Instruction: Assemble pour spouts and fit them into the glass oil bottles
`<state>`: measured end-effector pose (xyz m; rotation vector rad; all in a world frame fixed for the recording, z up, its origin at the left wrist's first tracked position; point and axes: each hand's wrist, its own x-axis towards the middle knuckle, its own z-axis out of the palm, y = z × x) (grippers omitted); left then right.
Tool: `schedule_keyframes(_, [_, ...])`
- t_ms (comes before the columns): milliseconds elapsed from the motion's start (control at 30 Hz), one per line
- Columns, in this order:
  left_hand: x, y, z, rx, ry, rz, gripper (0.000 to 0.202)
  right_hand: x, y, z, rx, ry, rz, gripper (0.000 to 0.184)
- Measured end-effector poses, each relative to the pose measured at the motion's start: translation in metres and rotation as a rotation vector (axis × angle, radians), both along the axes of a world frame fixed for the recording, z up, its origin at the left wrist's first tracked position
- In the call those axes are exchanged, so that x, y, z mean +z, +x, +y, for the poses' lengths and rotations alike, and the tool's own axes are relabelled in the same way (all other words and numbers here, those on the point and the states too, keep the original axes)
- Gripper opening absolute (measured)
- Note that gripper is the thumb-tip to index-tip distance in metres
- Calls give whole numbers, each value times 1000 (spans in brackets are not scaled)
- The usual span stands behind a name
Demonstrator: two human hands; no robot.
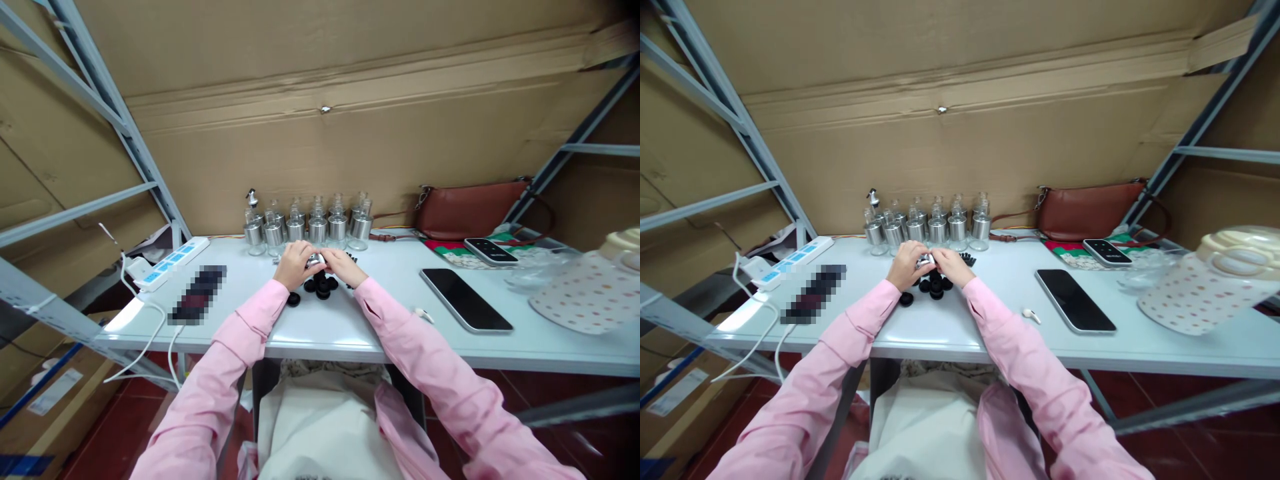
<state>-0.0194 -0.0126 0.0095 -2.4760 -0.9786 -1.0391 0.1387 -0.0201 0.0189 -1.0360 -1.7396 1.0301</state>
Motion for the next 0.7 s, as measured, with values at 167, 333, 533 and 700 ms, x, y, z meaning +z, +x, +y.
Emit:
schedule_keyframes(167, [3, -1, 0, 14, 61, 92, 37, -3, 3, 4, -96, 37, -122, 43])
schedule_keyframes(333, [4, -3, 1, 18, 135, 132, 37, -6, 11, 11, -140, 62, -94, 40])
schedule_keyframes(533, [5, -3, 1, 17, 140, 160, 34, -1, 7, 3, -112, -69, 7, 51])
schedule_keyframes(700, [7, -5, 1, 57, 151, 117, 36, 5, 3, -2, -23, -170, 124, 54])
